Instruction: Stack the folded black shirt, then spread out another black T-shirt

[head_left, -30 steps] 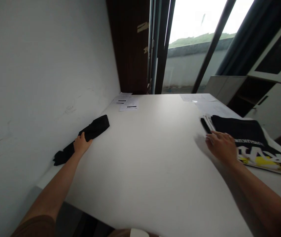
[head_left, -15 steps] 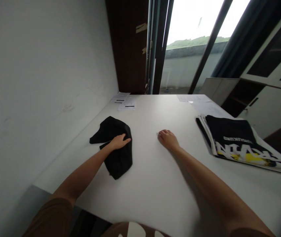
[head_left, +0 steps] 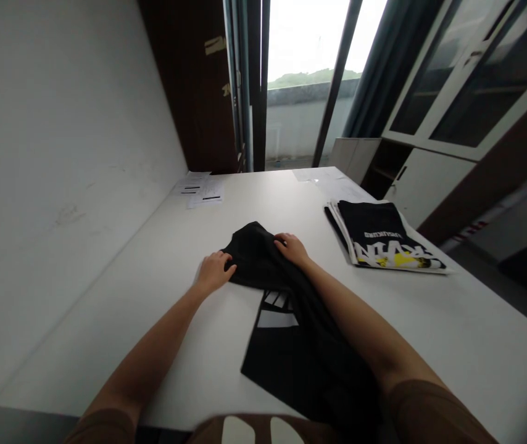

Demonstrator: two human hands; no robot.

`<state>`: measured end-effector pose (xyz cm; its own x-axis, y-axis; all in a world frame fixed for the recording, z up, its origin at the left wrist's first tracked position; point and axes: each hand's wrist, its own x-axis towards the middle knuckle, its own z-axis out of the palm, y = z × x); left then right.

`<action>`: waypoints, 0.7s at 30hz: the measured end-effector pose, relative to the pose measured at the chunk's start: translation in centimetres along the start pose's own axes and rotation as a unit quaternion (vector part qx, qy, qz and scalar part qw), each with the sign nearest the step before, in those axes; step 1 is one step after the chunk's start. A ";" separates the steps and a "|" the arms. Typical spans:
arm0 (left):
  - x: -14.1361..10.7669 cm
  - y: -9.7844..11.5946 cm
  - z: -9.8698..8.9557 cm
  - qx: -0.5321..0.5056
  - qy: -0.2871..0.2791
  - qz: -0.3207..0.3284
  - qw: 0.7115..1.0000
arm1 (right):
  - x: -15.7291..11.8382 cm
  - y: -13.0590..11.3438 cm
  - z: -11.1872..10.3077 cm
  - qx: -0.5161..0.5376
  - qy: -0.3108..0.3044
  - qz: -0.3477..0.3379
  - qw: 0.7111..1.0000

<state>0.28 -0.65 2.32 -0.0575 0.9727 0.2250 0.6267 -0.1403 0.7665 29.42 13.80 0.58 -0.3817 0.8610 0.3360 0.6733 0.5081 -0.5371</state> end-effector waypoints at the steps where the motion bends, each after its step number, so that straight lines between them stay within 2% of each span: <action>1: 0.2 -0.8 -0.1 0.032 0.019 0.005 0.999 | -0.1 -0.5 0.2 -0.009 -0.013 -0.015 1.000; 4: 0.6 -2.7 -0.6 0.142 0.059 0.001 0.988 | -0.5 -1.9 0.8 -0.006 -0.046 -0.036 0.998; 8: 1.1 -4.5 -1.2 0.250 0.111 -0.053 0.960 | -0.9 -2.8 1.3 -0.006 -0.079 -0.030 0.996; 12: 1.3 -5.3 -1.8 0.295 0.120 -0.084 0.944 | -1.0 -3.3 0.4 -0.067 -0.033 0.001 0.997; 14: 1.3 -5.2 -1.9 0.304 0.132 -0.090 0.939 | -1.1 -4.0 -0.5 -0.089 0.004 -0.012 0.996; 16: 1.3 -5.1 -2.1 0.291 0.142 -0.101 0.941 | -1.4 -5.4 -1.1 -0.082 0.023 -0.047 0.995; 18: 1.5 -4.9 -2.1 0.233 0.135 -0.108 0.957 | -1.9 -7.3 -1.2 -0.050 0.005 -0.093 0.994; 21: 2.0 -4.5 -1.8 0.047 0.125 -0.097 0.986 | -3.3 -10.3 0.2 -0.004 -0.064 -0.153 0.986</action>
<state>-4.08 1.57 0.39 -0.3658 0.9021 0.2289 0.6530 0.0735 0.7538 23.56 5.70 4.84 -0.6444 0.6637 0.3797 0.5195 0.7444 -0.4195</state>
